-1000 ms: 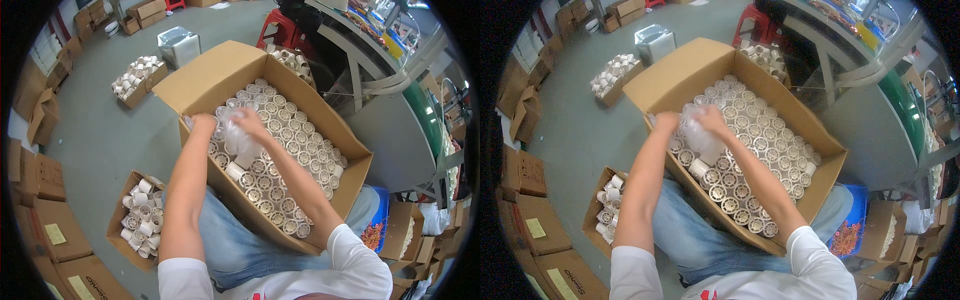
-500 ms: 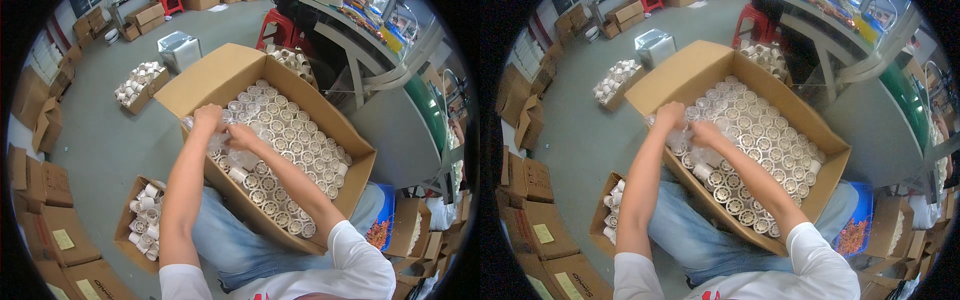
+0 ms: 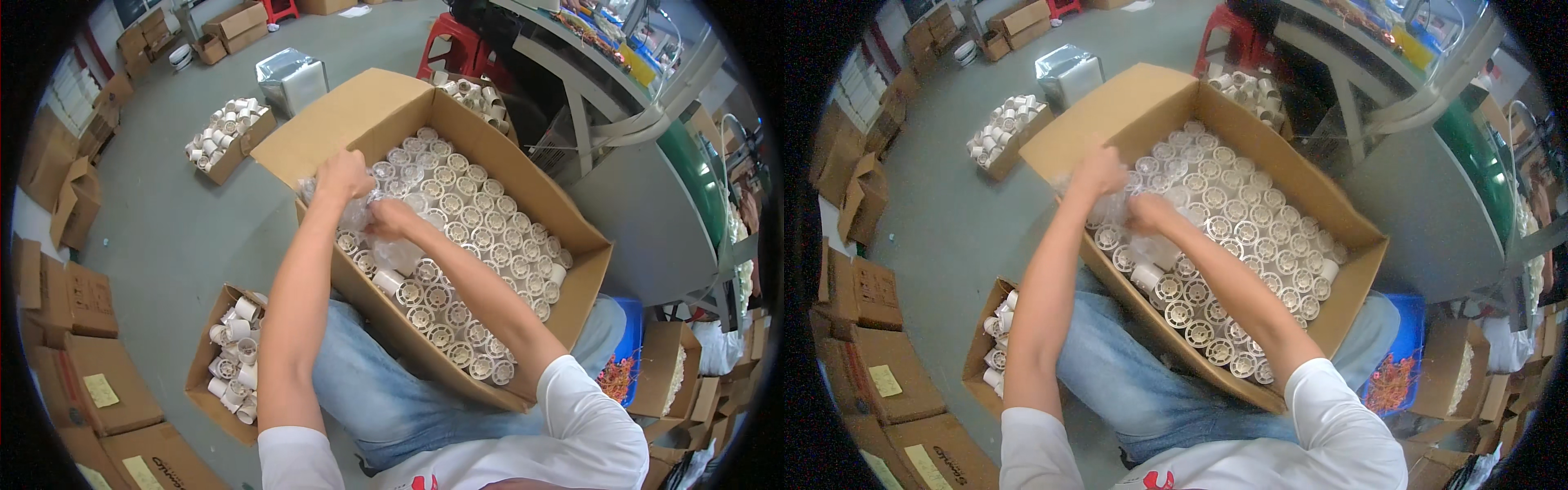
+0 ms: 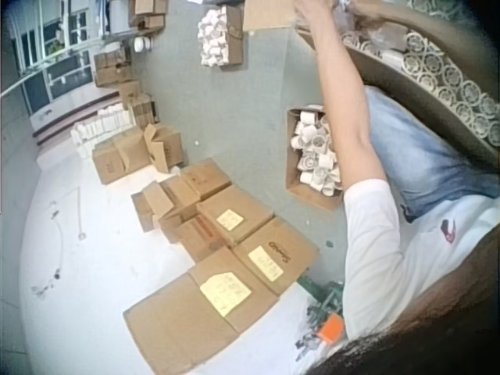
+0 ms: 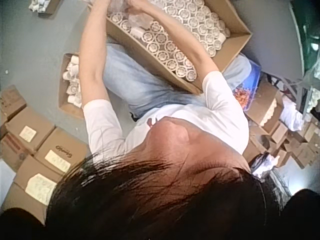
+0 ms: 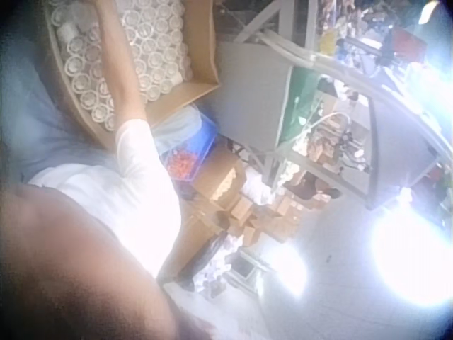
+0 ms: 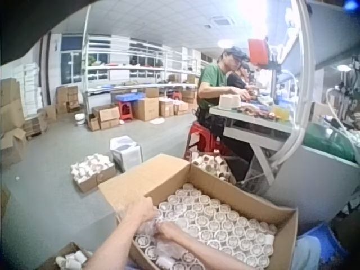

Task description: The recorder is assembling small electronic components by placing them into plastic housings while sitting on the floor of a factory.

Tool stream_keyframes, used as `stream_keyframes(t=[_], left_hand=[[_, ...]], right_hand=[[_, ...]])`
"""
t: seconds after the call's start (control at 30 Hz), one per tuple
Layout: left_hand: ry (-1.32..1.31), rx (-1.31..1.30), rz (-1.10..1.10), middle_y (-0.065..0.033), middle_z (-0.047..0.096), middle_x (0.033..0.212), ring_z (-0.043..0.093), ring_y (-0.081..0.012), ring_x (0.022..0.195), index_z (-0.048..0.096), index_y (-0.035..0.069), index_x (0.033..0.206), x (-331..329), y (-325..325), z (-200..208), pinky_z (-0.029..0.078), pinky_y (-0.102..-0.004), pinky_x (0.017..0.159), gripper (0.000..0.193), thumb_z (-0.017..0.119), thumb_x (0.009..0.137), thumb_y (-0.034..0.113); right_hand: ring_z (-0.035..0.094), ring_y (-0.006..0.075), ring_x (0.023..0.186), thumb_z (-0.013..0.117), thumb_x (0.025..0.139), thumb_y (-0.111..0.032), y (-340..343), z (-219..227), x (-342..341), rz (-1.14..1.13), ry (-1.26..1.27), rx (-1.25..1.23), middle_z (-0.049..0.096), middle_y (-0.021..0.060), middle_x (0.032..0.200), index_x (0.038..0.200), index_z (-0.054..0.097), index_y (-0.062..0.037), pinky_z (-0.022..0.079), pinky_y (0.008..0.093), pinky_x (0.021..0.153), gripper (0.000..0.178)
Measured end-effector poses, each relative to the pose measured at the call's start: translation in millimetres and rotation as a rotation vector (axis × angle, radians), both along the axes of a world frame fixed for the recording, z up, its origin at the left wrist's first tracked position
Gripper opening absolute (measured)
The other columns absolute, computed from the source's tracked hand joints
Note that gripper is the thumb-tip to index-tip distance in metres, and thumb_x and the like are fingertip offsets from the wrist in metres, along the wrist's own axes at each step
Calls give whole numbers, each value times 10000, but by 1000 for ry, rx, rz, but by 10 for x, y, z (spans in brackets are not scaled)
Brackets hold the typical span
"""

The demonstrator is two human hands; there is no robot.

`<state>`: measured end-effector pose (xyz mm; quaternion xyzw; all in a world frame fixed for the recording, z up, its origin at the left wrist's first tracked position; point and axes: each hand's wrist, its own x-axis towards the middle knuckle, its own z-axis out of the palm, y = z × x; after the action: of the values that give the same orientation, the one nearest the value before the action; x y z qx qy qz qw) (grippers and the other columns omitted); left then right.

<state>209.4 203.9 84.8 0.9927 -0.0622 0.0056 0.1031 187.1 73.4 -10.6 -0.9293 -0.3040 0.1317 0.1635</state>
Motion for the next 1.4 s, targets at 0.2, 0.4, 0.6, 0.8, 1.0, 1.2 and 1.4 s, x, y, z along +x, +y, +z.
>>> stream_keyframes(t=[0.2, 0.4, 0.6, 0.8, 1.0, 1.2, 1.4], left_hand=[[318, 166, -52, -178, 660, 1090, 641, -320, 1028, 675, 38, 1056, 52, 84, -531, 530, -427, 862, 353, 651, 713, 113], [368, 226, -88, -176, 659, 1100, 643, -311, 1028, 675, 27, 1054, 105, 67, -609, 529, -422, 863, 350, 658, 709, 80], [241, 190, -78, -181, 656, 1103, 641, -315, 1034, 678, 33, 1043, 81, 101, -653, 529, -428, 856, 328, 651, 717, 54], [293, 231, -67, -175, 657, 1101, 643, -308, 1031, 677, 61, 1060, 72, 57, -582, 529, -428, 855, 340, 635, 723, 36], [268, 154, -159, -180, 648, 1130, 630, -314, 1062, 682, 42, 1067, 37, -4, -80, 524, -416, 882, 310, 609, 766, 35], [-57, -31, -176, -218, 657, 1046, 633, -350, 1023, 686, 4, 992, -102, -81, 138, 523, -442, 866, 266, 618, 736, 33], [81, -70, -153, -228, 634, 1095, 621, -363, 1037, 678, -1, 956, 112, -216, -233, 523, -446, 869, 221, 618, 745, 33]], right_hand=[[633, 312, 913, 669, 756, -212, -314, 8, 66, -211, 172, 607, 666, 200, 989, 1002, 661, 3, 483, 392, 806, 326], [597, 164, 714, 689, 774, -138, -696, 520, 213, -491, 327, 1013, 624, 42, 808, 986, 634, -40, 483, 242, 615, 240], [644, 313, 928, 713, 742, -262, -365, 260, 125, -281, 105, 246, 669, 192, 1002, 1142, 613, -79, 496, 394, 829, 452], [630, 366, 936, 708, 734, -271, -254, -36, 156, -260, 30, 144, 669, 201, 967, 1009, 664, -53, 490, 430, 819, 354], [648, 258, 863, 699, 779, -244, -722, -70, 340, -462, 39, 763, 690, 150, 937, 1009, 674, -13, 492, 373, 792, 327], [625, 122, 709, 709, 797, -167, -1034, 484, 492, -494, 202, 1151, 654, 43, 825, 950, 641, -14, 507, 267, 616, 227], [648, 322, 933, 712, 719, -245, -630, 126, 458, -280, -69, 204, 673, 197, 988, 1129, 631, -57, 492, 402, 838, 458]])
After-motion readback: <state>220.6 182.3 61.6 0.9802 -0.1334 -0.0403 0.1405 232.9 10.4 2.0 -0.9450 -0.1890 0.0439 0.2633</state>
